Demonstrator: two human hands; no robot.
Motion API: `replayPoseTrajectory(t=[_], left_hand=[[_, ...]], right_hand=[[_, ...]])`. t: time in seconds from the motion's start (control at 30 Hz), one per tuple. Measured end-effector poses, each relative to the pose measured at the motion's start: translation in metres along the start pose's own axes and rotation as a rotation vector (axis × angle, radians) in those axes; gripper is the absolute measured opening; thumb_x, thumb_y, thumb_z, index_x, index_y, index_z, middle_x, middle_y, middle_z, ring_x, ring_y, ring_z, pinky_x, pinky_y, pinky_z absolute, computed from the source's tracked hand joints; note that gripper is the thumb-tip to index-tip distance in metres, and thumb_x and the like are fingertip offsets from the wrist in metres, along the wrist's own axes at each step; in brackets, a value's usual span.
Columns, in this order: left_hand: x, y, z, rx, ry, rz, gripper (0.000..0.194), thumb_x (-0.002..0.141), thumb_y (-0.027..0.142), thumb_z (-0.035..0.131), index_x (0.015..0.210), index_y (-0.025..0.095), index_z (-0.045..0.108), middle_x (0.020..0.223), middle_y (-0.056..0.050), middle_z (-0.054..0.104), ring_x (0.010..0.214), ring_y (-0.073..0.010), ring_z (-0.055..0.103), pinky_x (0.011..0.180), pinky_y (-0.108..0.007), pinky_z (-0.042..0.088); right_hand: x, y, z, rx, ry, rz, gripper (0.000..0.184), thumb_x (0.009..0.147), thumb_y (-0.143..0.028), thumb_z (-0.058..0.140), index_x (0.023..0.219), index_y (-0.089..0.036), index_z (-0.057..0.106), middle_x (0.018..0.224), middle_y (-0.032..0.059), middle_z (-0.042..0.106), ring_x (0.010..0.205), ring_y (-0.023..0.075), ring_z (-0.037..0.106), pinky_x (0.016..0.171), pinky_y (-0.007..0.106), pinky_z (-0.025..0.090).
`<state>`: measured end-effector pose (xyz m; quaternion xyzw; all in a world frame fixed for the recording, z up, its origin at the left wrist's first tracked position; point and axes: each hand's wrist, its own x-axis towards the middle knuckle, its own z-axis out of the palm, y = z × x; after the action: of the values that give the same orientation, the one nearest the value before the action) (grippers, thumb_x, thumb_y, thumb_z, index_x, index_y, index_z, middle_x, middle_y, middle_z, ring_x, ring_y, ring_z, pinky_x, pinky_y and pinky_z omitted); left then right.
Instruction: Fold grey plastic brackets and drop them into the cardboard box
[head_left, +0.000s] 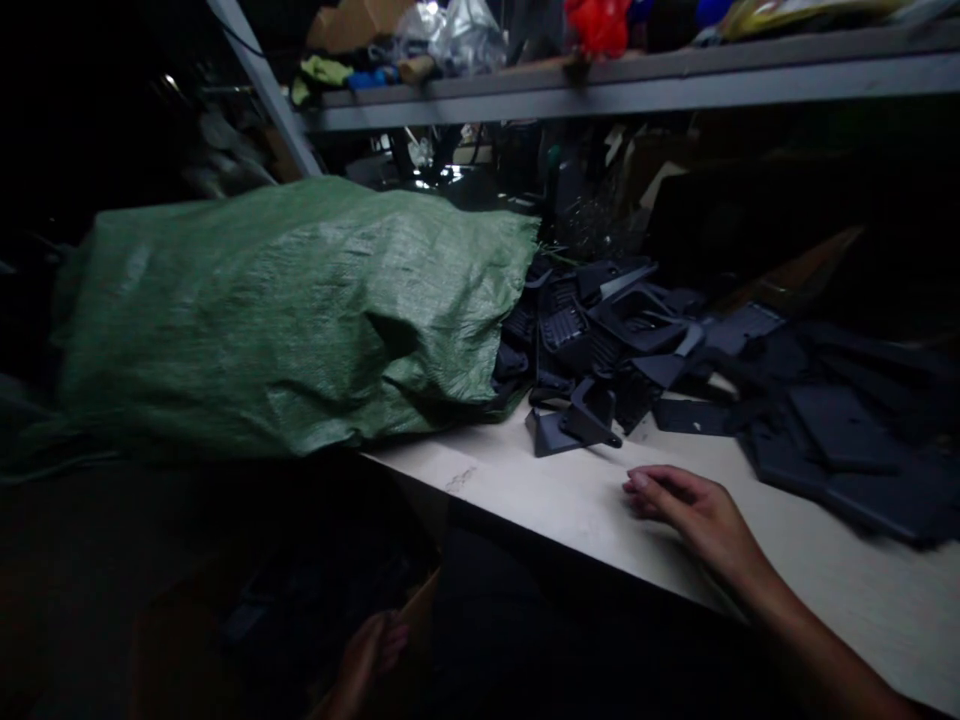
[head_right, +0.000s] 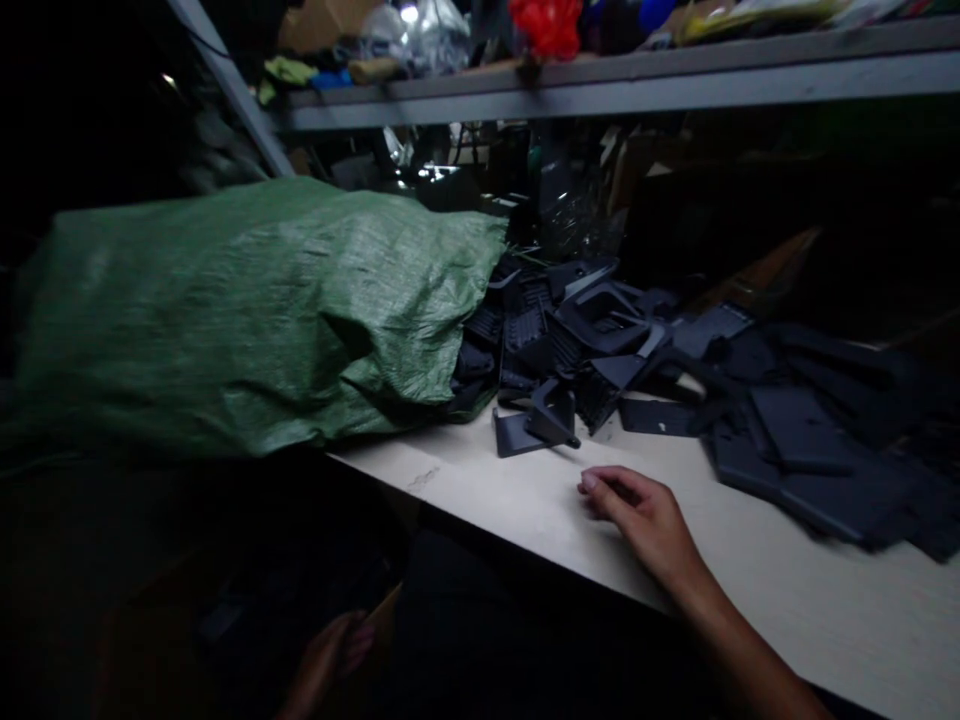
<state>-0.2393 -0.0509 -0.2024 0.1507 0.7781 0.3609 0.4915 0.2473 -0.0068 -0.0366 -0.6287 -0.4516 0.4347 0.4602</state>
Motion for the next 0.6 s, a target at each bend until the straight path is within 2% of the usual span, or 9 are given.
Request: replayPoseTrajectory(t=[0.07,0.13,0.23,0.33,0.4,0.5,0.6], left_hand=[[0.004,0.016,0.004,-0.032,-0.109,0.106,0.053,0.045,0.065,0.086,0.075,0.022,0.073,0.078,-0.016,0.08,0.075,-0.0364,0.079,0.073,-0.048,0.064],[0.004,0.036,0.011,-0.027,-0.179,0.228,0.061,0.042,0.073,0.086,0.078,0.024,0.077,0.081,-0.015,0.081,0.081,-0.0378,0.079,0.079,-0.05,0.064],[-0.009,0.076,0.024,0.066,-0.217,0.43,0.068,0.049,0.083,0.08,0.085,0.025,0.081,0.091,-0.014,0.082,0.091,-0.0397,0.078,0.092,-0.054,0.062],[-0.04,0.119,0.044,0.182,-0.247,0.6,0.067,0.06,0.082,0.076,0.095,0.026,0.082,0.103,-0.012,0.082,0.103,-0.0383,0.076,0.101,-0.052,0.058],[-0.068,0.146,0.063,0.204,-0.29,0.696,0.063,0.067,0.079,0.075,0.1,0.026,0.082,0.104,-0.011,0.081,0.104,-0.0366,0.076,0.099,-0.048,0.059],[-0.103,0.179,0.102,0.125,-0.445,0.767,0.058,0.077,0.072,0.073,0.107,0.022,0.078,0.102,-0.012,0.08,0.099,-0.0327,0.076,0.094,-0.041,0.059],[-0.11,0.205,0.145,-0.029,-0.717,0.703,0.055,0.084,0.064,0.071,0.111,0.016,0.073,0.104,-0.015,0.079,0.083,-0.0282,0.077,0.081,-0.04,0.059]], right_hand=[[0.01,-0.002,-0.002,-0.139,0.088,-0.13,0.051,0.089,-0.062,0.075,0.112,-0.017,0.079,0.106,0.0131,0.078,0.085,0.0271,0.075,0.077,0.038,0.062],[0.023,-0.003,0.001,-0.271,0.155,-0.248,0.046,0.093,-0.056,0.071,0.117,-0.017,0.077,0.11,0.0128,0.078,0.087,0.0269,0.074,0.077,0.038,0.061],[0.044,-0.003,0.018,-0.366,0.184,-0.36,0.038,0.096,-0.046,0.066,0.119,-0.017,0.076,0.115,0.0143,0.076,0.096,0.0293,0.073,0.086,0.041,0.059],[0.059,-0.001,0.047,-0.383,0.155,-0.429,0.031,0.099,-0.038,0.06,0.115,-0.019,0.078,0.114,0.0126,0.077,0.103,0.0301,0.072,0.093,0.041,0.056],[0.064,0.001,0.067,-0.381,0.126,-0.466,0.029,0.1,-0.036,0.059,0.115,-0.02,0.079,0.113,0.0117,0.078,0.102,0.0293,0.073,0.093,0.04,0.056],[0.066,0.005,0.088,-0.363,0.119,-0.491,0.032,0.101,-0.036,0.058,0.119,-0.019,0.078,0.116,0.013,0.078,0.103,0.0299,0.073,0.094,0.04,0.057],[0.066,0.01,0.093,-0.338,0.14,-0.48,0.036,0.101,-0.04,0.058,0.121,-0.017,0.078,0.117,0.0146,0.077,0.104,0.0314,0.074,0.094,0.042,0.058]])
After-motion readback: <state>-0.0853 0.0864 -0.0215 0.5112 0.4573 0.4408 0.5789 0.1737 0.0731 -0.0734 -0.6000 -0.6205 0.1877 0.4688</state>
